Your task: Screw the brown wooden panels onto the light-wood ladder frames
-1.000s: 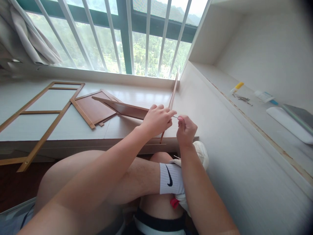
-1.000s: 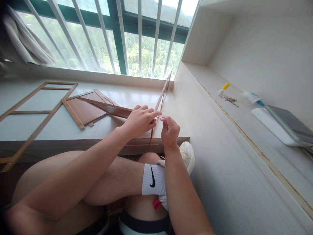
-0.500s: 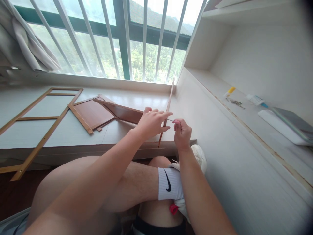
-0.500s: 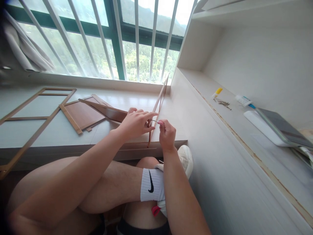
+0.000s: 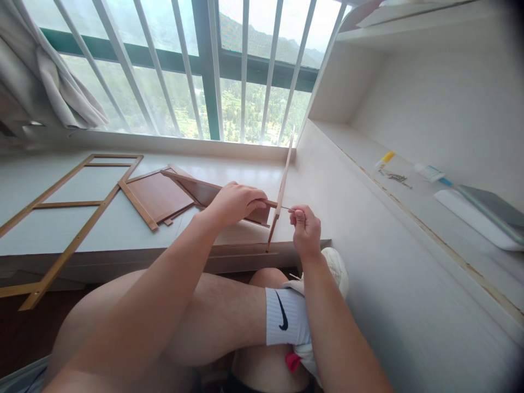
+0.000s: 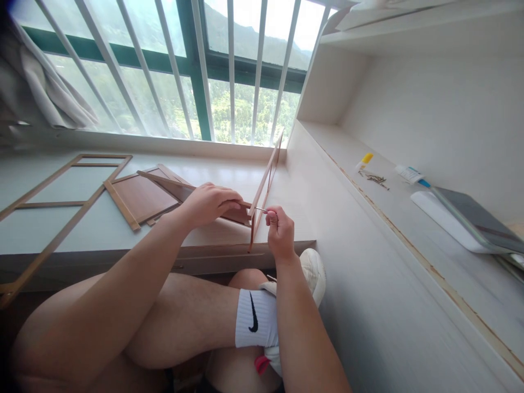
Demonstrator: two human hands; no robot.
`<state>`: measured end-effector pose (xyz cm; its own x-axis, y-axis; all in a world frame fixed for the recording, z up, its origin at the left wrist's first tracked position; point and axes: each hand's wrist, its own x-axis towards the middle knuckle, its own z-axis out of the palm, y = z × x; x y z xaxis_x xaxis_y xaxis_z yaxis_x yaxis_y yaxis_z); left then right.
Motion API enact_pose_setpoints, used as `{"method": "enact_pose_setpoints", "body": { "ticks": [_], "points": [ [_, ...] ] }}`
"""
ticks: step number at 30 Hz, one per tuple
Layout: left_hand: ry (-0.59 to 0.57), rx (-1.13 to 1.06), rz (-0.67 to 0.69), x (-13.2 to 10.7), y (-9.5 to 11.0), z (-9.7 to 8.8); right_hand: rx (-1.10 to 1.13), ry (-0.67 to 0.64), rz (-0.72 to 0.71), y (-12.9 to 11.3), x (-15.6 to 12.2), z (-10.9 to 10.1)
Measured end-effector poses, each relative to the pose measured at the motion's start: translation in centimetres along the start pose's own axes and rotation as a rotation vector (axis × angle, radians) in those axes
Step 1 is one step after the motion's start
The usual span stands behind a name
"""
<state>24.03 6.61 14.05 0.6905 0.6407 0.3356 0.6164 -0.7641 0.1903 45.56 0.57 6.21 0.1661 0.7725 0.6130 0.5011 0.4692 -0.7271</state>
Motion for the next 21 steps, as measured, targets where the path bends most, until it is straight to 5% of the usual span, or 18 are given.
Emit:
{"method": "enact_pose_setpoints", "body": {
  "ticks": [21],
  "points": [
    [0.105, 0.177, -0.106, 0.4, 2.4, 1.4, -0.029, 0.154, 0.045, -0.5, 0.5, 0.1]
  ]
}}
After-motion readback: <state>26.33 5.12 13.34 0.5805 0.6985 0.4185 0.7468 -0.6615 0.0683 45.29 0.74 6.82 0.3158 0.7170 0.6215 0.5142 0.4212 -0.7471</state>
